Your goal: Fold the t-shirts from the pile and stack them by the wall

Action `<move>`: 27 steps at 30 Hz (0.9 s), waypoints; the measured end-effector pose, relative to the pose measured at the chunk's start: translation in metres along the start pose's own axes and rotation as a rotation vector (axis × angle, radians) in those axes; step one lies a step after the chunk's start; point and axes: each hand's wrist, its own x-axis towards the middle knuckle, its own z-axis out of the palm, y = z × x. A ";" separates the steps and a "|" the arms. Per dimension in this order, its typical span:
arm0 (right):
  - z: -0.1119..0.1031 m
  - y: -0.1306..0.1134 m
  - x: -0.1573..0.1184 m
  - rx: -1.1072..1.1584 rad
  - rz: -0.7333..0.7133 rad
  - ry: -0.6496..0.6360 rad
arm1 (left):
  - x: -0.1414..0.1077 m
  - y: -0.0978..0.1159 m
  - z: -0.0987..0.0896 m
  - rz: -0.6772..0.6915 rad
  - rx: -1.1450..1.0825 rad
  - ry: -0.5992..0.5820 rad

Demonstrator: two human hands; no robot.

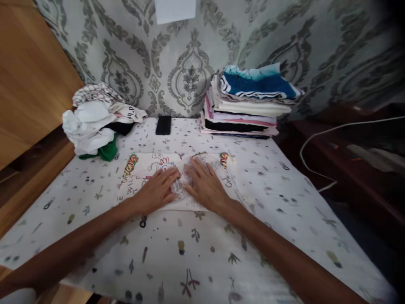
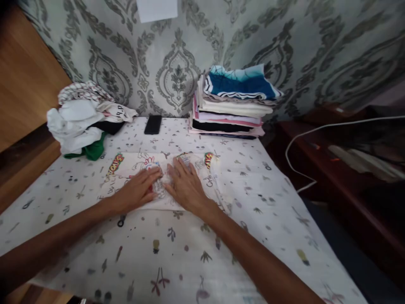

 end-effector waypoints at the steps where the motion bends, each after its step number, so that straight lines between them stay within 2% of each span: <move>1: 0.004 -0.002 0.001 -0.001 -0.007 -0.015 | -0.004 0.001 0.003 -0.006 0.006 -0.036; 5: 0.012 -0.002 0.002 -0.012 -0.012 -0.044 | -0.008 -0.003 0.001 -0.031 -0.081 -0.074; 8: 0.008 -0.006 0.004 0.010 -0.018 -0.026 | -0.016 -0.018 -0.016 -0.075 -0.160 0.024; 11: -0.001 -0.021 0.009 0.062 -0.070 -0.022 | -0.033 -0.046 -0.037 -0.207 -0.145 0.125; 14: -0.007 -0.038 0.021 0.094 -0.137 -0.062 | -0.051 -0.077 -0.052 -0.328 -0.111 0.046; 16: -0.006 -0.047 0.029 0.095 -0.171 -0.094 | -0.061 -0.089 -0.058 -0.376 -0.126 -0.017; 21: 0.009 -0.057 0.042 0.040 -0.222 -0.131 | -0.078 -0.096 -0.065 -0.450 -0.240 -0.024; 24: 0.020 -0.056 0.040 -0.004 -0.219 -0.107 | -0.082 -0.097 -0.065 -0.553 -0.510 0.012; 27: 0.026 -0.055 0.038 -0.019 -0.232 -0.083 | -0.084 -0.095 -0.061 -0.623 -0.763 0.101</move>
